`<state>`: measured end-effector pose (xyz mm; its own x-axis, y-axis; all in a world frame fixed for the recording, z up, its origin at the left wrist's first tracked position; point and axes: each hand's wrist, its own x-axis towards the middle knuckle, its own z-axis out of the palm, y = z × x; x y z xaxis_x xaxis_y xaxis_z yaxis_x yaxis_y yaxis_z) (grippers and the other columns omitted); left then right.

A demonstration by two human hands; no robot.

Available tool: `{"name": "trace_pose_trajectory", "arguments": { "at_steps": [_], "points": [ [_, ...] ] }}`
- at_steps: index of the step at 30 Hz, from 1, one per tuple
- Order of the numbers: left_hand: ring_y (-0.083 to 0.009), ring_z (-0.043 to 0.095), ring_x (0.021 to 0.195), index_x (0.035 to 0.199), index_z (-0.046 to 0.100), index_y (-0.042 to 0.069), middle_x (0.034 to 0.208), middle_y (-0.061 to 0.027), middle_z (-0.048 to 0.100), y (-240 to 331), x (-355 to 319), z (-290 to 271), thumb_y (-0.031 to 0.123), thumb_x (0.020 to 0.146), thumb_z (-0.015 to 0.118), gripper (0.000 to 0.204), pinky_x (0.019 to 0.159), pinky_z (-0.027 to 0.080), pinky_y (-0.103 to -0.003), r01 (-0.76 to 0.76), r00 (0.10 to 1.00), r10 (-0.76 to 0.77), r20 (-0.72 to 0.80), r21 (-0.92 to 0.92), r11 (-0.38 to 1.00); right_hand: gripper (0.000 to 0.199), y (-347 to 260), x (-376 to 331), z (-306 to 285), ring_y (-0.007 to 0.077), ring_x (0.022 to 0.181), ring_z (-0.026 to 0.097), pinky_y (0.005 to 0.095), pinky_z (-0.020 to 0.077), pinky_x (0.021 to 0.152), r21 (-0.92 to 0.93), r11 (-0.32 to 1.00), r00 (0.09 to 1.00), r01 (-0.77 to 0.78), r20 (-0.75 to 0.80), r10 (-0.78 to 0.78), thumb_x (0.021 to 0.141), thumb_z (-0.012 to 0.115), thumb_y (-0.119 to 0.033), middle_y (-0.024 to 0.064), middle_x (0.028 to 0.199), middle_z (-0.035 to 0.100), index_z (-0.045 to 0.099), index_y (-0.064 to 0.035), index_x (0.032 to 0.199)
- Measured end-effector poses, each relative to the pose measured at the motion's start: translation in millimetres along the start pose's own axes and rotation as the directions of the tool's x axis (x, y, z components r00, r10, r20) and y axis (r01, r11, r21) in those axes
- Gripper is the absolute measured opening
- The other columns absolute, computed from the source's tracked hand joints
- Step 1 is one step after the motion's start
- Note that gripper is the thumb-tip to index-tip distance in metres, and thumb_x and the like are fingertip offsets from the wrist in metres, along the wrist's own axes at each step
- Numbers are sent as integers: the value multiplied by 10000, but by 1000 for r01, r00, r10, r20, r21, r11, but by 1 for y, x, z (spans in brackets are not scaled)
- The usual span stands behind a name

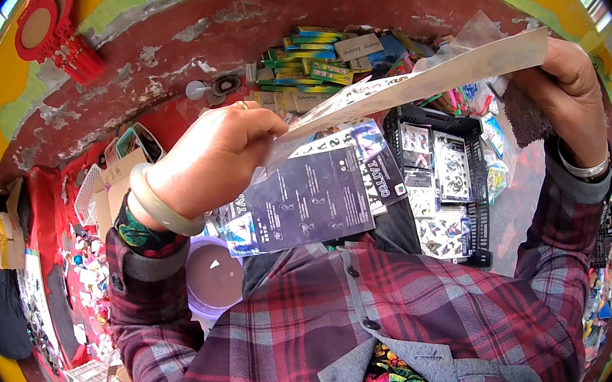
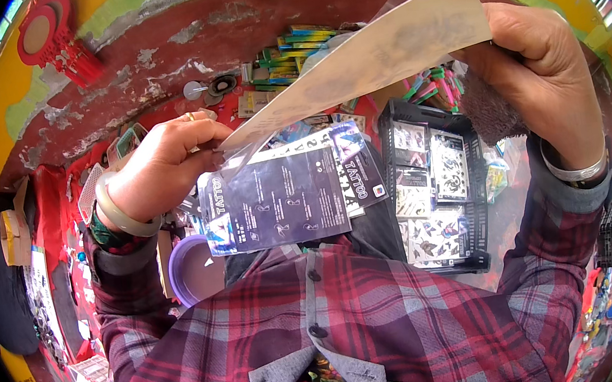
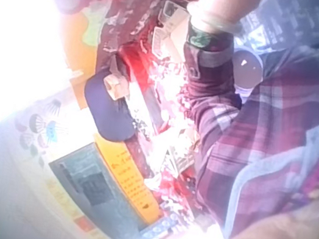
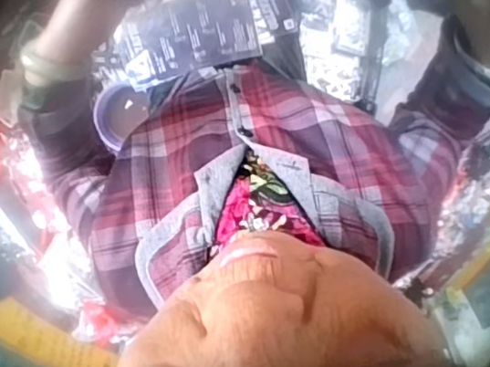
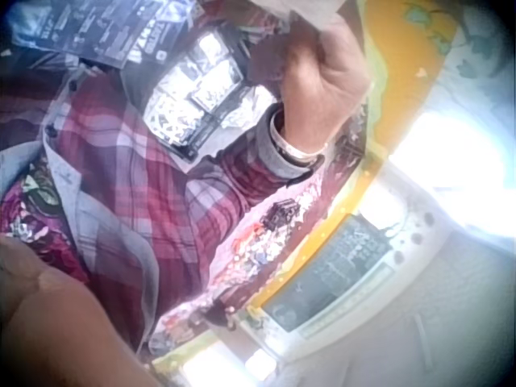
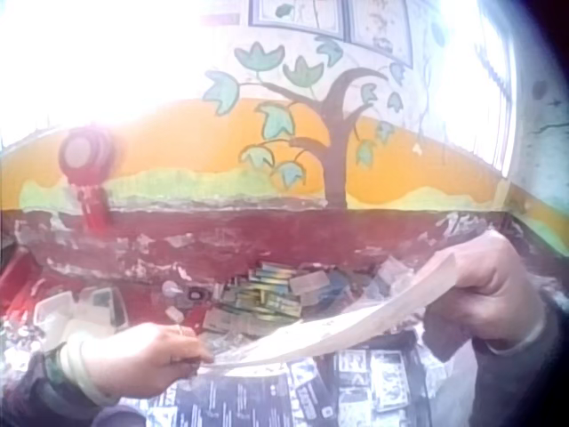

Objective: The person wipes a sheet of temporary tattoos with a cloth, then places it into a clear plastic bag. They repeat this process with a second sheet of stickers, wiping it and bagging it. The person also handles a small black circular object at the start.

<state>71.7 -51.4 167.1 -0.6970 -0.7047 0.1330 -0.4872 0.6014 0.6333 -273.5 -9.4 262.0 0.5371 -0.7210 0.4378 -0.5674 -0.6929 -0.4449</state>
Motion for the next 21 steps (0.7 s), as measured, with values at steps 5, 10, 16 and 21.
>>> {"name": "trace_pose_trajectory", "arguments": {
  "at_steps": [5, 10, 16, 21],
  "points": [
    [-225, 547, 753, 976, 629, 3, 791, -101, 567, -2, 2, -5, -54, 754, 605, 231, 683, 436, -318, -52, 996, 54, 75, -19, 998, 178, 1, -3, -1, 103, 822, 607, 220, 461, 722, 28, 999, 1000, -22, 7, 22, 852, 552, 81, 53, 898, 655, 635, 31, 1001],
    [-173, 580, 731, 962, 641, -8, 787, -81, 595, -3, -1, -9, -72, 746, 622, 227, 662, 459, -288, 27, 997, -17, 76, -124, 992, 172, -1, -2, -1, 110, 811, 609, 224, 459, 715, -15, 1000, 1000, 12, 17, -12, 847, 551, 86, 58, 887, 654, 632, 33, 988],
    [-147, 600, 726, 959, 634, -23, 792, -79, 605, 2, -2, -14, -71, 770, 614, 196, 653, 476, -278, 138, 989, -127, 75, -160, 977, 154, 1, -2, 0, 114, 788, 606, 223, 455, 704, -40, 999, 999, 13, 39, -11, 840, 558, 84, 64, 866, 647, 627, 42, 971],
    [-167, 594, 711, 962, 624, -33, 802, -100, 599, 0, -2, -9, -61, 780, 600, 186, 647, 474, -283, 66, 996, -64, 61, -34, 997, 133, -6, 1, 3, 123, 761, 600, 226, 451, 674, -77, 997, 999, 28, 29, -26, 841, 553, 85, 73, 845, 638, 622, 51, 949]
  ]
}}
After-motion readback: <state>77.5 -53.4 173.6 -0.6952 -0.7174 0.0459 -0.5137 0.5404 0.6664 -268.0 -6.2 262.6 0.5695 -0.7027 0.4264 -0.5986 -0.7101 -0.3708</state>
